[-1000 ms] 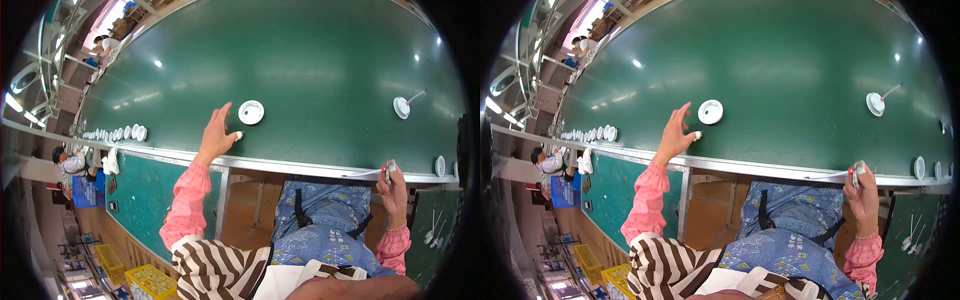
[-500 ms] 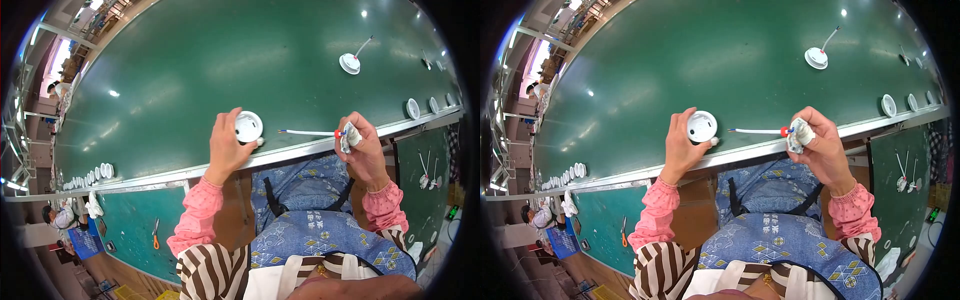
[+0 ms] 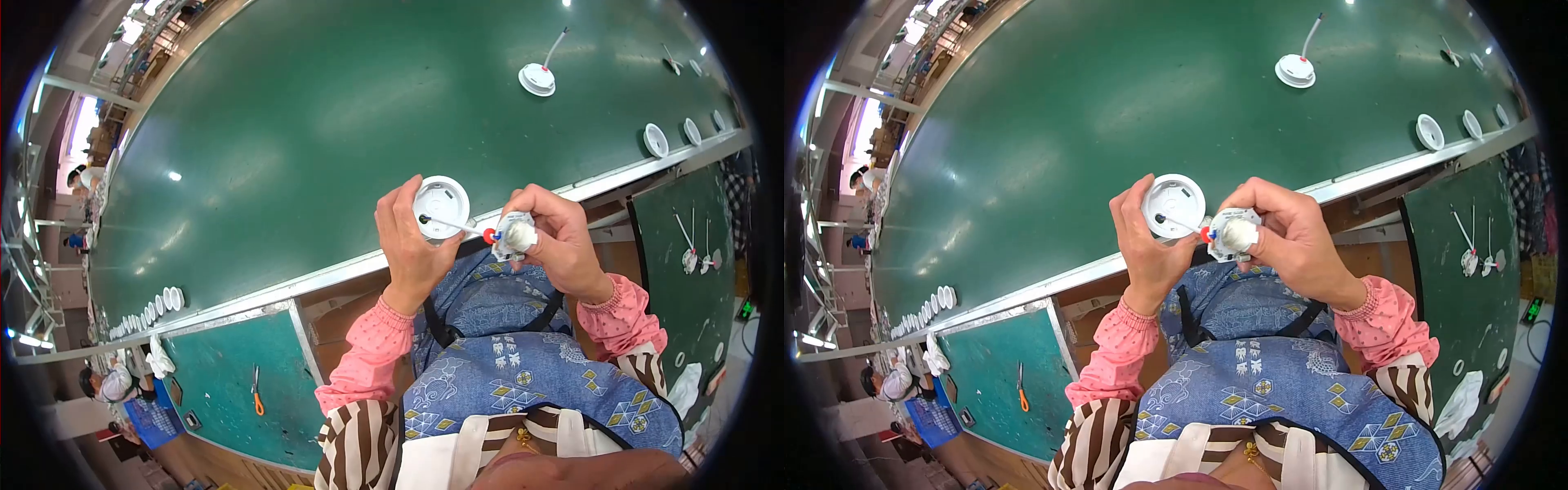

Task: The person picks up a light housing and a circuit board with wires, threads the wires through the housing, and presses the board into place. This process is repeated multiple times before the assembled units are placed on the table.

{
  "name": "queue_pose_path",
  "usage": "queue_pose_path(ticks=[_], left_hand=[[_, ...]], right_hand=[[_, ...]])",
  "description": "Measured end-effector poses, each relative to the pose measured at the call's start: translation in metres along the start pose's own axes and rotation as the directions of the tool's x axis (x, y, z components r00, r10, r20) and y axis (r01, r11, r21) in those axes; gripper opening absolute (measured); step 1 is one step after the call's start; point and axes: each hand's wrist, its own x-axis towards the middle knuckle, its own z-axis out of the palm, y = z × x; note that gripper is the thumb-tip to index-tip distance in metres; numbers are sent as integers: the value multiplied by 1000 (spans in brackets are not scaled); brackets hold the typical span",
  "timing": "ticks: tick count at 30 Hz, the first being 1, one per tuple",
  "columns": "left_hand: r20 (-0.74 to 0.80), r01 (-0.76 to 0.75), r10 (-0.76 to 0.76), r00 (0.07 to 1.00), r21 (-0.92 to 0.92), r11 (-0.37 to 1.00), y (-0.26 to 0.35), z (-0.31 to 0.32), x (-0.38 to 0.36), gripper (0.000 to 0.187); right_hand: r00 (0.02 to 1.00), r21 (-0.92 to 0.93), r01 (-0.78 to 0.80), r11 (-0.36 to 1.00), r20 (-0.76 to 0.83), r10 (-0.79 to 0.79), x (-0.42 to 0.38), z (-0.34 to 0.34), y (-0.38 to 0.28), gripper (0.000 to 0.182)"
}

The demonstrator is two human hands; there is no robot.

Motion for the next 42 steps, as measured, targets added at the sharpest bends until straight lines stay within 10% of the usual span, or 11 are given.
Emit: queue_pose_path(ticks=[5,8,11,42], left_hand=[[5,-131,131,991,100,986,14,0,4,87],[-41,-144,141,989,-67,987,25,7,3,82],[-19,-108,107,994,-74,991,35,5,3,80],[-60,-136,132,990,-75,988,51,26,-11,78]], right_hand=[[997,-112,-20,993,-80,11,1,11,-1,13],[961,-691,120,713,-99,-258,7,14,-4,15],[910,-782,207,588,-67,-410,8,15,3,19],[925,-804,281,525,81,-372,4,9,15,27]])
